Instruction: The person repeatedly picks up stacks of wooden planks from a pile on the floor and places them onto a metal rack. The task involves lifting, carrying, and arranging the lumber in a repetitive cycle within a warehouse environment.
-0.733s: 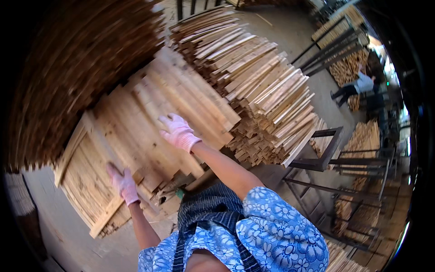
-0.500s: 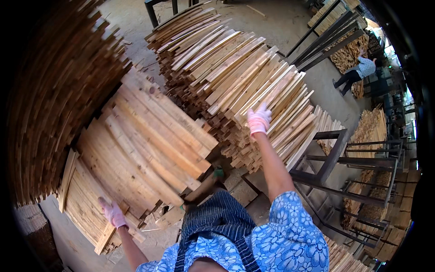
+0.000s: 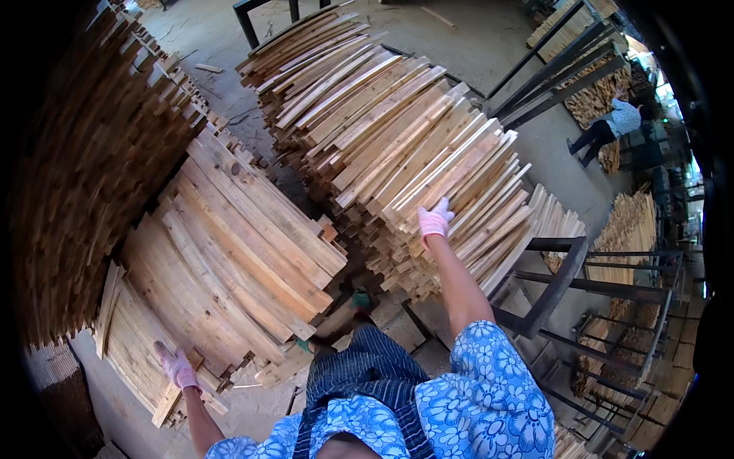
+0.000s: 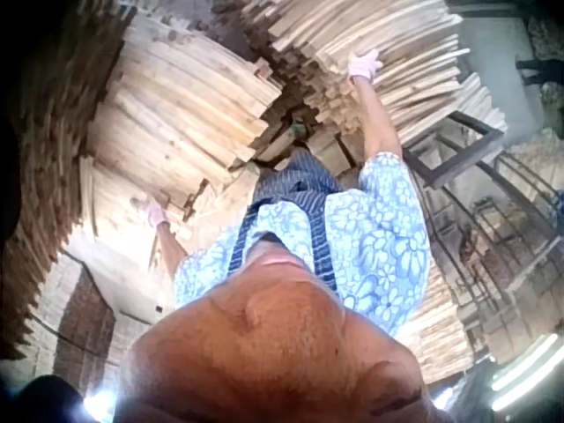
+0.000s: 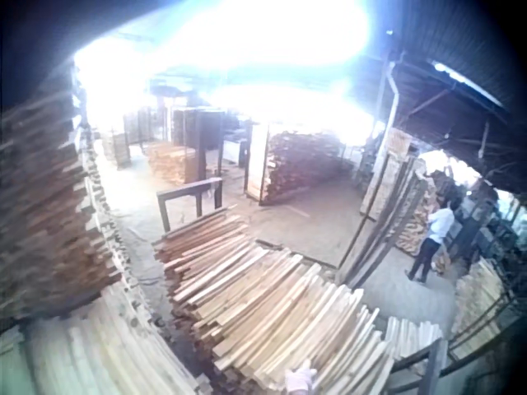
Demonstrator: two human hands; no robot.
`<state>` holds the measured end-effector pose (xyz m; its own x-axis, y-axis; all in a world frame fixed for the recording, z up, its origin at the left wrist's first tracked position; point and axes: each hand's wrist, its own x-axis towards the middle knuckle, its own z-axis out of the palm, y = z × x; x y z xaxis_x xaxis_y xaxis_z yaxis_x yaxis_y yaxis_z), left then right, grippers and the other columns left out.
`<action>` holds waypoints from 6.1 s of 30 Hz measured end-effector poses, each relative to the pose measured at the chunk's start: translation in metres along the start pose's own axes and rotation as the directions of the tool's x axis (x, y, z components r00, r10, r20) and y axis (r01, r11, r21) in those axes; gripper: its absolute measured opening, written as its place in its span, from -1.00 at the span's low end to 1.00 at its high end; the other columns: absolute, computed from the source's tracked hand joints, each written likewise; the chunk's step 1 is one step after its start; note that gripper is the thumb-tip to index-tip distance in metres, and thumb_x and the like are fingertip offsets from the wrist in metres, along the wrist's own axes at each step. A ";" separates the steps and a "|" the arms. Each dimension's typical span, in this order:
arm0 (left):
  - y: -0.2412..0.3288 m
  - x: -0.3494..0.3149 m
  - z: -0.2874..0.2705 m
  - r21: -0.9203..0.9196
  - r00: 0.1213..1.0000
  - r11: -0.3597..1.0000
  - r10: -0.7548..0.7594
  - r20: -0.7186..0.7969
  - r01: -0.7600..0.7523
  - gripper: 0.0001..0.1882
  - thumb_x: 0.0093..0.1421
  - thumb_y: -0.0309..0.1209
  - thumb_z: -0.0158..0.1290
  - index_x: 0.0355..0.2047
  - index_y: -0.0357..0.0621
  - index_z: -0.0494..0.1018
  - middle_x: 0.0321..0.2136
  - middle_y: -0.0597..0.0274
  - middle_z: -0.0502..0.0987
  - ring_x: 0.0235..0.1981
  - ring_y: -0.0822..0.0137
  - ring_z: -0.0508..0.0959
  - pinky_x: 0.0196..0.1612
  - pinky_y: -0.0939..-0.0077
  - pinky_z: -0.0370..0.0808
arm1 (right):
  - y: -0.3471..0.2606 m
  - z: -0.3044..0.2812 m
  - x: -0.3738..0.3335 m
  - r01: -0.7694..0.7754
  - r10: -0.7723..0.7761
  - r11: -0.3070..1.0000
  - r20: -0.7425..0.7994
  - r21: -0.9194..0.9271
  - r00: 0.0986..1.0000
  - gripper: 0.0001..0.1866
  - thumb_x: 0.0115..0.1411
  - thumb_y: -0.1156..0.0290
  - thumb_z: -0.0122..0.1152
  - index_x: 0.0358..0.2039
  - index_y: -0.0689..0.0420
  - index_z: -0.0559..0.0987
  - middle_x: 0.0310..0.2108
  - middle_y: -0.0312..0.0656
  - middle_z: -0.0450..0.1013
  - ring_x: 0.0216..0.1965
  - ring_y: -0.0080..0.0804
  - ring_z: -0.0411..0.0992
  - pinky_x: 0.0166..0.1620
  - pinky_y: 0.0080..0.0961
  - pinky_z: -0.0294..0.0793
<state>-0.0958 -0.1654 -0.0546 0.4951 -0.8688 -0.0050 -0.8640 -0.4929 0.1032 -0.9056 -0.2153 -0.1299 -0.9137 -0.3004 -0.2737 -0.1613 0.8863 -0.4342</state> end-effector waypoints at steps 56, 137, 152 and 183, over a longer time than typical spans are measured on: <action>-0.080 0.043 -0.043 0.027 0.973 0.978 -0.208 0.098 0.207 -0.10 0.20 -0.10 0.16 0.47 0.34 -0.04 0.20 -0.17 0.38 0.15 -0.23 0.46 0.13 -0.12 0.46 | -0.124 0.065 -0.482 0.896 -0.787 0.406 0.430 -0.179 0.442 -0.17 0.15 -0.01 0.35 0.32 0.09 0.25 0.02 0.19 0.34 0.04 0.19 0.41 0.05 0.06 0.50; 0.076 -0.198 -0.091 -0.802 0.985 0.574 -0.048 0.168 0.165 -0.47 0.26 -0.36 0.20 0.20 -0.25 0.36 0.05 0.01 0.50 0.12 0.14 0.52 0.23 0.26 0.49 | -0.153 0.031 -0.321 0.540 -0.361 -0.760 0.456 0.361 -0.814 -0.17 -0.13 0.41 0.40 0.22 -0.52 0.51 0.00 -0.11 0.38 -0.10 -0.06 0.41 -0.07 -0.09 0.40; -0.216 -0.041 -0.052 -0.036 0.852 0.857 0.514 0.100 -0.513 -0.40 0.08 -0.27 0.15 0.19 0.05 0.40 -0.09 0.08 0.48 -0.02 -0.01 0.49 0.06 0.07 0.41 | -0.268 0.093 -0.585 0.625 -0.344 -0.612 0.548 0.484 -0.762 -0.57 0.15 0.24 0.31 0.07 -0.09 0.61 0.05 0.03 0.44 0.06 0.09 0.39 0.13 -0.04 0.39; -0.349 0.183 -0.031 -0.338 0.924 0.863 -0.376 0.067 0.376 -0.36 0.39 0.16 -0.14 0.06 -0.22 0.40 -0.05 -0.30 0.58 0.00 -0.31 0.57 0.07 -0.10 0.49 | -0.393 0.338 -0.870 0.681 -0.540 -0.644 0.422 0.350 -0.728 -0.34 0.21 0.27 0.27 0.32 -0.06 0.35 0.05 0.00 0.47 0.11 0.04 0.41 0.17 -0.07 0.39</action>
<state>0.2996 -0.1510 -0.0612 0.7764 -0.6205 -0.1102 -0.5283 -0.7362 0.4231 0.0786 -0.4216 -0.0114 0.9099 -0.4088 0.0711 -0.3874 -0.8983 -0.2071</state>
